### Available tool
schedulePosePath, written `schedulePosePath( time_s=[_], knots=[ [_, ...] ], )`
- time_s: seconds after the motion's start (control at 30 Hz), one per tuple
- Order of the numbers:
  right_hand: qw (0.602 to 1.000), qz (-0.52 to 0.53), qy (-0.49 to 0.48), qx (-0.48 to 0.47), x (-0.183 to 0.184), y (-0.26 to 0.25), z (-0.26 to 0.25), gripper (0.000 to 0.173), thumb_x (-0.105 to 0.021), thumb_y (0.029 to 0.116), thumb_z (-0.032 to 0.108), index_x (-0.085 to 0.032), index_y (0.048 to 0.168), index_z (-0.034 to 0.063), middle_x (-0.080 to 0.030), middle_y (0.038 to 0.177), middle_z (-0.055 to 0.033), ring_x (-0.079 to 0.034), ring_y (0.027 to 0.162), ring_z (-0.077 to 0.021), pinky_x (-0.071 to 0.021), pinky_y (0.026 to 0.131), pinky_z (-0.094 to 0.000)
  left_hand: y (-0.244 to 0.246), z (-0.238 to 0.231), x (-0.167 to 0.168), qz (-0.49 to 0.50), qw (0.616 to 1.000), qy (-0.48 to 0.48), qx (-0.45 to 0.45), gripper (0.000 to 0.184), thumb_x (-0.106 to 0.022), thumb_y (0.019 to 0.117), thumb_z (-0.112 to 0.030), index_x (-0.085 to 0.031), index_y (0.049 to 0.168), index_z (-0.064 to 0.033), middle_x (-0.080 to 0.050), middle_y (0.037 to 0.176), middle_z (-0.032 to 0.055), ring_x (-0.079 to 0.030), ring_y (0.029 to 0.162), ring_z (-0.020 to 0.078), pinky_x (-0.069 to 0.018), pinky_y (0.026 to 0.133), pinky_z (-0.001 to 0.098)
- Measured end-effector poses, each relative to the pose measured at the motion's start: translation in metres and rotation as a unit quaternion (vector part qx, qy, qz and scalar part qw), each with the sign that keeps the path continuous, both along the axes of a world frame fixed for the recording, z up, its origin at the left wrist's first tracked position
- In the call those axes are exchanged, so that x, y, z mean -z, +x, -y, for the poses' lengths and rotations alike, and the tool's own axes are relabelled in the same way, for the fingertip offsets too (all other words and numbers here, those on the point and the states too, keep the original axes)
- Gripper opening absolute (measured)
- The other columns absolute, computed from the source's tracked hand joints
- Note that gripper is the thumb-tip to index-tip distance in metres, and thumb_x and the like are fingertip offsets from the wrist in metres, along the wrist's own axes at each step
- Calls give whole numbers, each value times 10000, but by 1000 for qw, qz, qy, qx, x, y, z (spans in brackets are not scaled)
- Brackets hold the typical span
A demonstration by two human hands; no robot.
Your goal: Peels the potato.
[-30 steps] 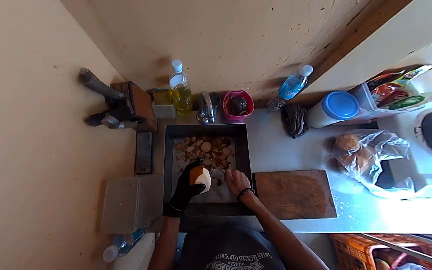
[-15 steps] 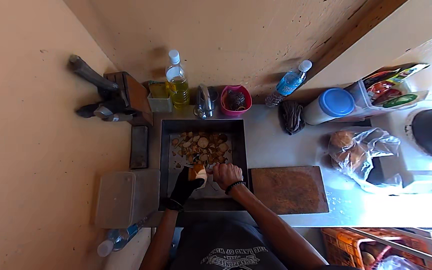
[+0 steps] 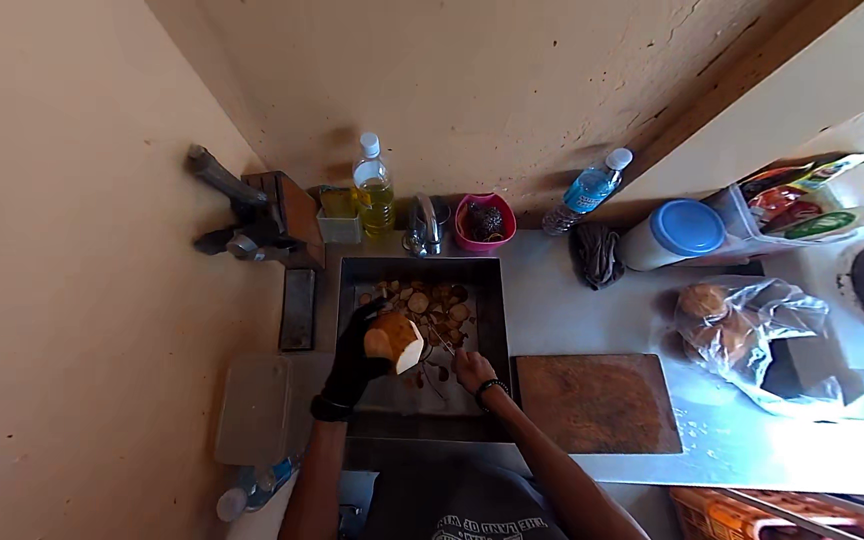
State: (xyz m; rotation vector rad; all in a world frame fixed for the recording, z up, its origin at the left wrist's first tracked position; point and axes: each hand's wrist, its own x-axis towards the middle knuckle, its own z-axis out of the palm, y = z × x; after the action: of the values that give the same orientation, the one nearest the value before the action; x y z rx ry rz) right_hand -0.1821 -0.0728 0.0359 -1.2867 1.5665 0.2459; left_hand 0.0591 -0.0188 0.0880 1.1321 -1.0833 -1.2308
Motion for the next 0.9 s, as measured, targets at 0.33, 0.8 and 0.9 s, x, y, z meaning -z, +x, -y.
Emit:
schedulePosePath(
  time_s=[0.33, 0.8, 0.9],
  knots=[
    [962, -47, -199, -183, -91, 12, 8, 629, -205, 1090, 347, -675, 916, -33, -711, 946, -219, -698, 1018, -381, -515, 852, -550, -65, -10, 36, -228, 939, 255, -30, 701, -614, 804, -8, -335, 1447, -19, -626, 1187, 130, -680, 994, 201, -603, 809, 364],
    [949, -86, -194, -235, -102, 22, 5, 635, -190, 1087, 363, -684, 949, -10, -724, 986, -203, -699, 1052, -375, -513, 846, -556, -70, -9, 29, -176, 944, 263, -92, 647, -709, 850, -129, -407, 1409, -6, -675, 1059, 151, -714, 818, 262, -611, 585, 385],
    [944, -93, -221, -225, -94, 20, 5, 618, -206, 1073, 357, -683, 916, -4, -726, 951, -199, -708, 1022, -374, -517, 812, -549, -70, -10, 31, -165, 948, 257, -88, 611, -729, 834, -132, -448, 1357, 11, -684, 1009, 160, -716, 773, 268, -606, 553, 376]
  ],
)
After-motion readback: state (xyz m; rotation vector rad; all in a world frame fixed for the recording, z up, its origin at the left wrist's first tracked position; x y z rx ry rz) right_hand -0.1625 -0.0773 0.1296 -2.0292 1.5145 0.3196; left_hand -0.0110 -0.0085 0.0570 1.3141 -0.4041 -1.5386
